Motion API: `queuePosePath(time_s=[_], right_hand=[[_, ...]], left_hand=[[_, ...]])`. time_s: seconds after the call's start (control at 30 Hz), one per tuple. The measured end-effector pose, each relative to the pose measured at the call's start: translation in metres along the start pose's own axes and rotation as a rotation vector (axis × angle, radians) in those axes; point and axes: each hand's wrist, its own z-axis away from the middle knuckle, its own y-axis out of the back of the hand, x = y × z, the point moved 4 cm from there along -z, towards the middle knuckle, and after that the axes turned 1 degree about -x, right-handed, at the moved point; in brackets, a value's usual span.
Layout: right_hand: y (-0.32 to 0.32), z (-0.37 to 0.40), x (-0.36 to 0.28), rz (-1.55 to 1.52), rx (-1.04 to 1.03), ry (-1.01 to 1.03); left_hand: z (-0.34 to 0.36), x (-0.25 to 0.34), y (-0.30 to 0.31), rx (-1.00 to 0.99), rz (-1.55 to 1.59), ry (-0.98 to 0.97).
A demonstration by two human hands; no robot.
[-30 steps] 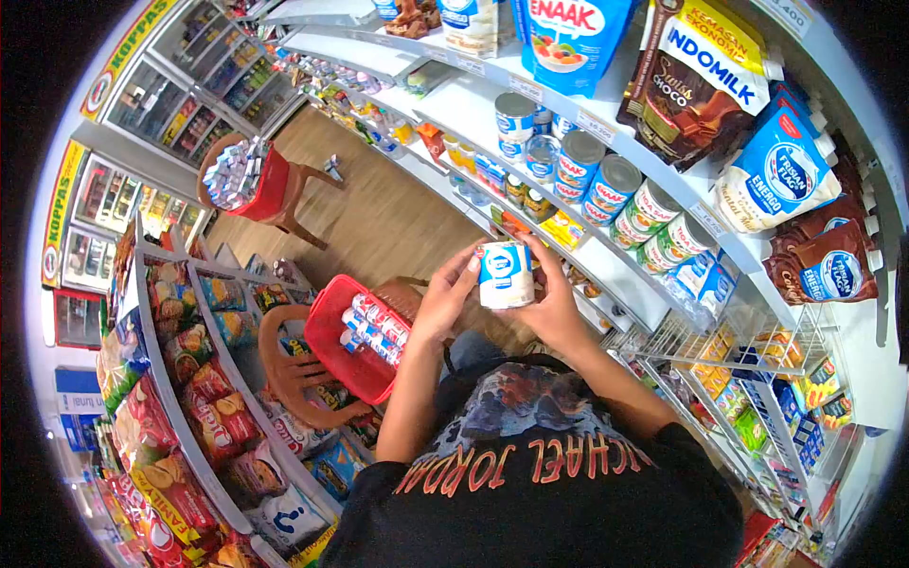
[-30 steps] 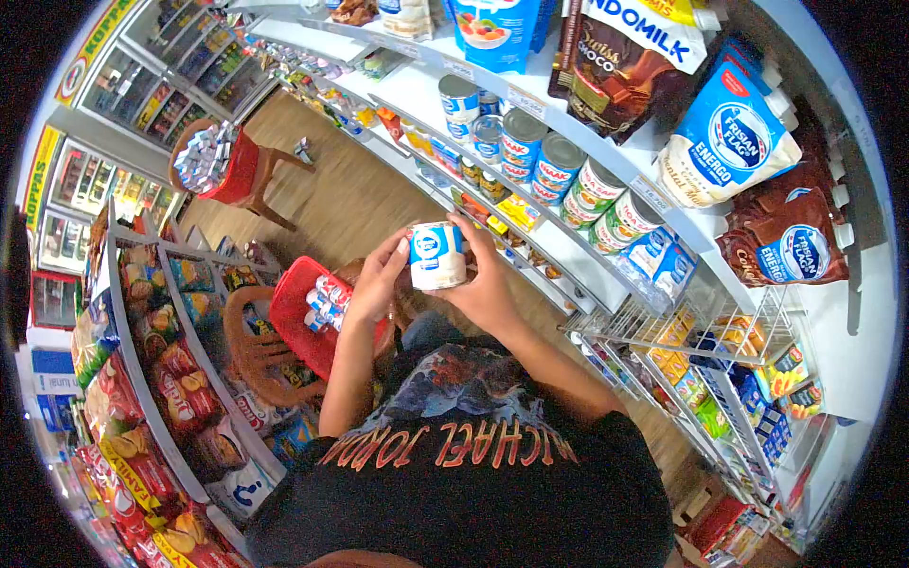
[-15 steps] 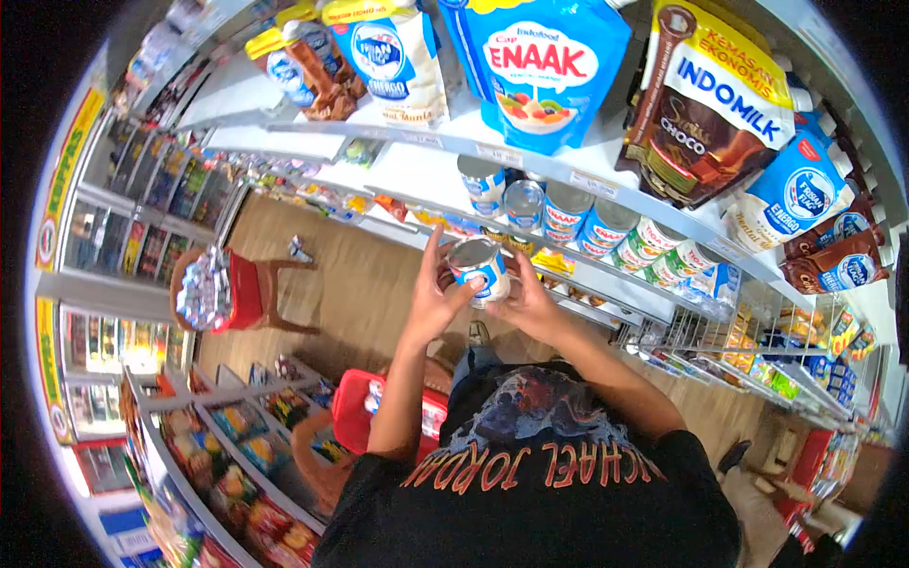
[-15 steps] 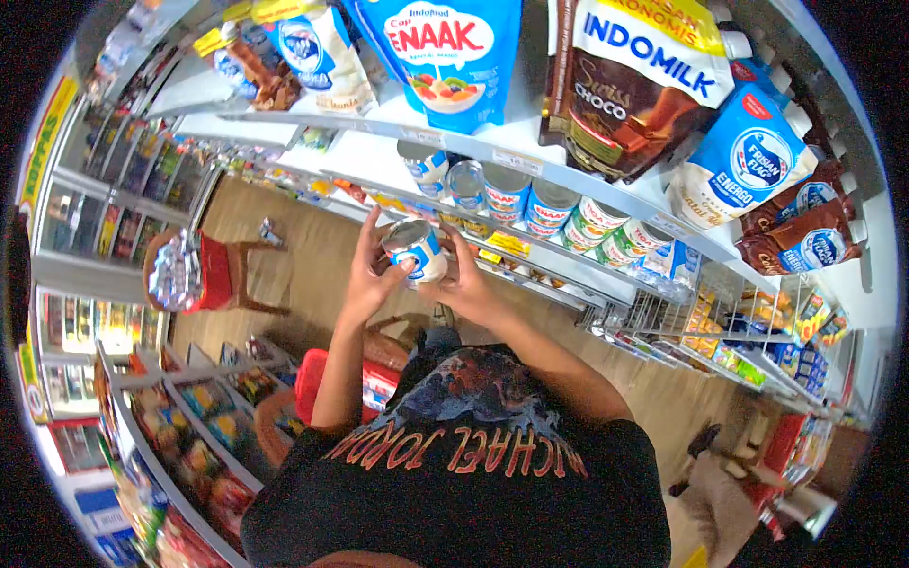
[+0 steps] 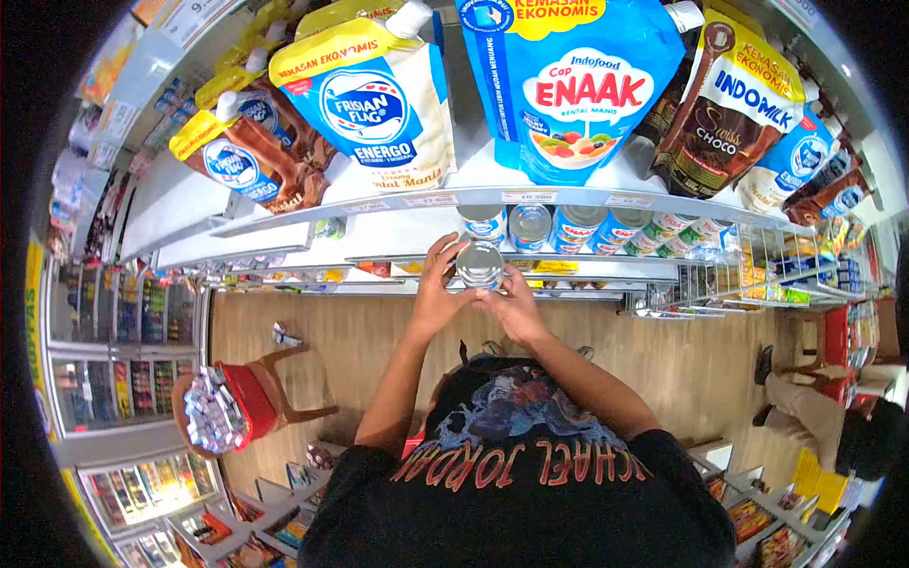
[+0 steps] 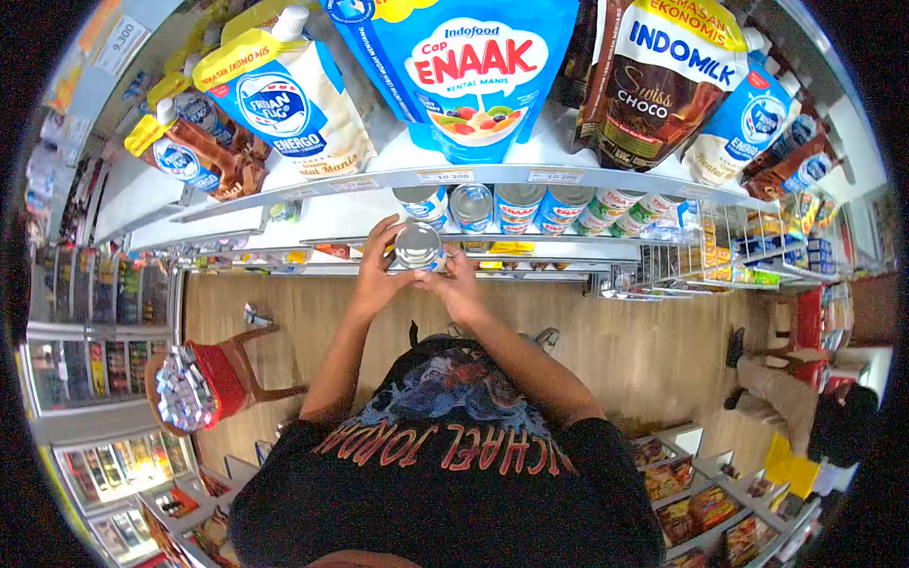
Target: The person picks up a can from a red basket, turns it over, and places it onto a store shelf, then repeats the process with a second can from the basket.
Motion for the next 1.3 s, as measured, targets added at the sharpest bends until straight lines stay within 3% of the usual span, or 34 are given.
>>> queuePosePath(time_s=[0.2,0.47,0.67,1.3], right_hand=[[0.002,-0.011,0.011,-0.062,0.095,0.106],[0.013,-0.022,0.017,-0.04,0.153,0.164],[0.016,-0.025,0.016,-0.054,0.196,0.048],[0.011,-0.038,0.006,0.044,0.445,0.068]], left_hand=[[-0.016,-0.024,0.002,-0.111,0.135,-0.031],[-0.026,-0.027,-0.001,-0.106,0.142,-0.083],[-0.037,-0.03,-0.005,-0.067,0.114,-0.119],[-0.064,-0.056,-0.012,-0.026,0.192,-0.153]])
